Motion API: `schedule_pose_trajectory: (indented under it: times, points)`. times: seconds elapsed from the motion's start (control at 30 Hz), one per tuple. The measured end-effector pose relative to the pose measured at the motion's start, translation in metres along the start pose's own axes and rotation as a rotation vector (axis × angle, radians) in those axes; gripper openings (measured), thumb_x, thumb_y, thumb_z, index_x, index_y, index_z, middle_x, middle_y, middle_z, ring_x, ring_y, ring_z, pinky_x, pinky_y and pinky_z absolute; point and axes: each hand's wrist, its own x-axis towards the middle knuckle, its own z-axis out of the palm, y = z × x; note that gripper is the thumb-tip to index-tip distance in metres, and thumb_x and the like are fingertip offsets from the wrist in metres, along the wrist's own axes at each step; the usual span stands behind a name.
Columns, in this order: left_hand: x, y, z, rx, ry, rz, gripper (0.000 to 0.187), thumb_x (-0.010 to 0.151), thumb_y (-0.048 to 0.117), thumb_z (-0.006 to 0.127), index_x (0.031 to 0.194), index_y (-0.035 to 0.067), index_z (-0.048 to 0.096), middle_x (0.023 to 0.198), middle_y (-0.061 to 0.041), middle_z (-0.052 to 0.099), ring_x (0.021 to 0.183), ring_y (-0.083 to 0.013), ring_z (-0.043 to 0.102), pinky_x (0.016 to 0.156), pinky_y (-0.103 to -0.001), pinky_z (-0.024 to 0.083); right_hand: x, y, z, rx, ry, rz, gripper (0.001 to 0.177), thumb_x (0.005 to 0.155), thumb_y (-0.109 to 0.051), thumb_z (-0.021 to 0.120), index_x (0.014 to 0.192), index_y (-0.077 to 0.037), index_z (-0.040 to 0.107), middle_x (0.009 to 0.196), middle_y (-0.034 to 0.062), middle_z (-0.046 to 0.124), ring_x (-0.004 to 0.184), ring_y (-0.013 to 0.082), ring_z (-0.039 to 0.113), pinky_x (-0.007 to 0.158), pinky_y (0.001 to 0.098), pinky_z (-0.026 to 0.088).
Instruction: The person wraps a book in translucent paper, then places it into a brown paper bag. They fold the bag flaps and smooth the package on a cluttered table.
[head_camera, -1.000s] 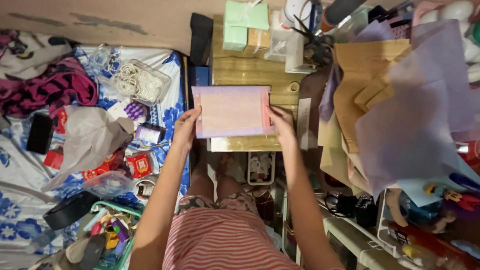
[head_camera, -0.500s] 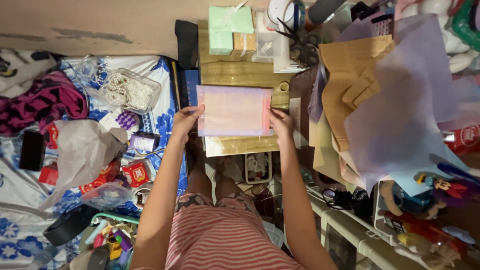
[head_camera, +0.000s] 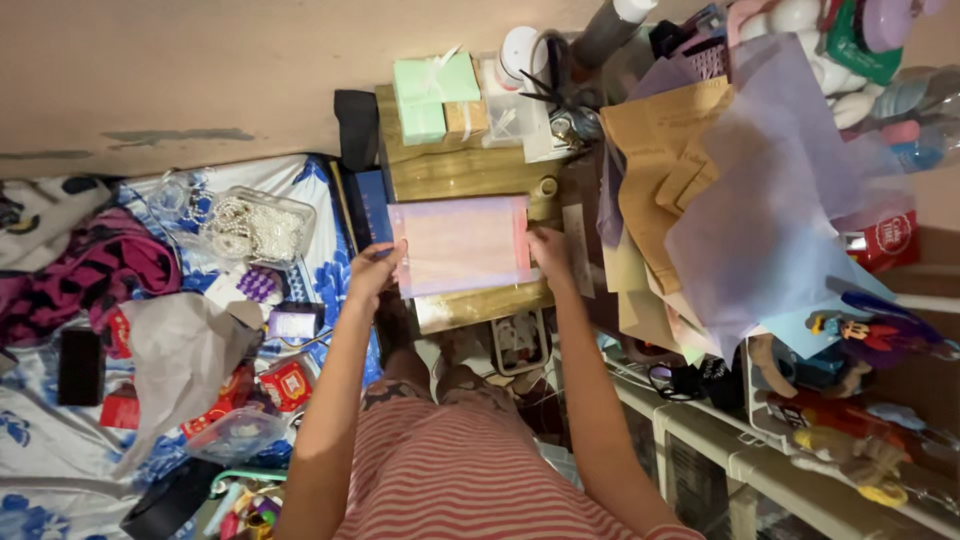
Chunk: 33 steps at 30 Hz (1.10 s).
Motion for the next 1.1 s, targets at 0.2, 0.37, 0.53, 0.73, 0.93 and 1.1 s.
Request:
schedule_pose_trajectory:
  times: [0.2, 0.37, 0.53, 0.73, 0.93, 1.1]
  points:
    - [0.002, 0.0, 0.001, 0.016, -0.055, 0.149, 0.045, 0.086, 0.032, 0.083, 0.118, 0.007, 0.066, 0.09, -0.002, 0.069, 0.075, -0.0098, 0.061, 0.065, -0.025, 0.05, -0.05, -0.042, 0.006, 0.036, 0.194, -0.31, 0.044, 0.09, -0.01, 0.061, 0.133, -0.001, 0.058, 0.118, 0.0154, 0.071, 0.106, 0.0249, 0.069, 0.093, 0.0354, 0.055]
    - [-0.047, 0.033, 0.009, 0.465, 0.243, 0.653, 0.057, 0.098, 0.032, 0.07, 0.142, 0.001, 0.048, 0.128, -0.021, 0.061, 0.114, -0.0337, 0.058, 0.1, -0.044, 0.047, -0.125, -0.099, 0.035, 0.216, 0.087, -0.556, 0.046, 0.108, -0.02, 0.052, 0.151, -0.006, 0.042, 0.163, 0.0176, 0.036, 0.151, 0.031, 0.038, 0.127, 0.0491, 0.034]
    - [-0.098, 0.049, 0.063, 1.372, 0.281, 1.131, 0.069, 0.1, 0.042, 0.051, 0.161, 0.014, 0.034, 0.166, -0.015, 0.031, 0.152, -0.0329, 0.029, 0.118, -0.064, 0.019, -0.129, -0.123, 0.053, -0.866, 0.154, -0.731, 0.07, 0.103, -0.034, 0.053, 0.161, -0.007, 0.027, 0.171, 0.0185, 0.012, 0.158, 0.0342, 0.014, 0.125, 0.0599, 0.011]
    - [-0.092, 0.046, 0.095, 1.465, 0.197, 1.102, 0.07, 0.103, 0.049, 0.043, 0.164, 0.018, 0.028, 0.172, -0.011, 0.019, 0.158, -0.0302, 0.017, 0.124, -0.064, 0.009, -0.099, -0.115, 0.055, -0.786, 0.066, -0.647, 0.075, 0.1, -0.044, 0.054, 0.163, -0.015, 0.026, 0.171, 0.0137, 0.015, 0.158, 0.0317, 0.016, 0.125, 0.0568, 0.01]
    - [-0.088, 0.04, 0.094, 1.508, 0.181, 1.074, 0.07, 0.102, 0.048, 0.043, 0.163, 0.019, 0.029, 0.171, -0.011, 0.02, 0.157, -0.0309, 0.017, 0.123, -0.064, 0.009, -0.098, -0.108, 0.056, -0.776, 0.11, -0.697, 0.074, 0.101, -0.044, 0.053, 0.163, -0.015, 0.027, 0.171, 0.0146, 0.018, 0.158, 0.0312, 0.017, 0.127, 0.0564, 0.007]
    - [-0.095, 0.051, 0.097, 1.378, 0.134, 1.085, 0.068, 0.105, 0.048, 0.042, 0.164, 0.019, 0.029, 0.173, -0.012, 0.02, 0.159, -0.032, 0.018, 0.124, -0.065, 0.01, -0.096, -0.112, 0.048, -0.772, 0.082, -0.712, 0.073, 0.103, -0.045, 0.05, 0.163, -0.013, 0.025, 0.171, 0.0161, 0.017, 0.158, 0.0309, 0.015, 0.126, 0.0567, 0.006]
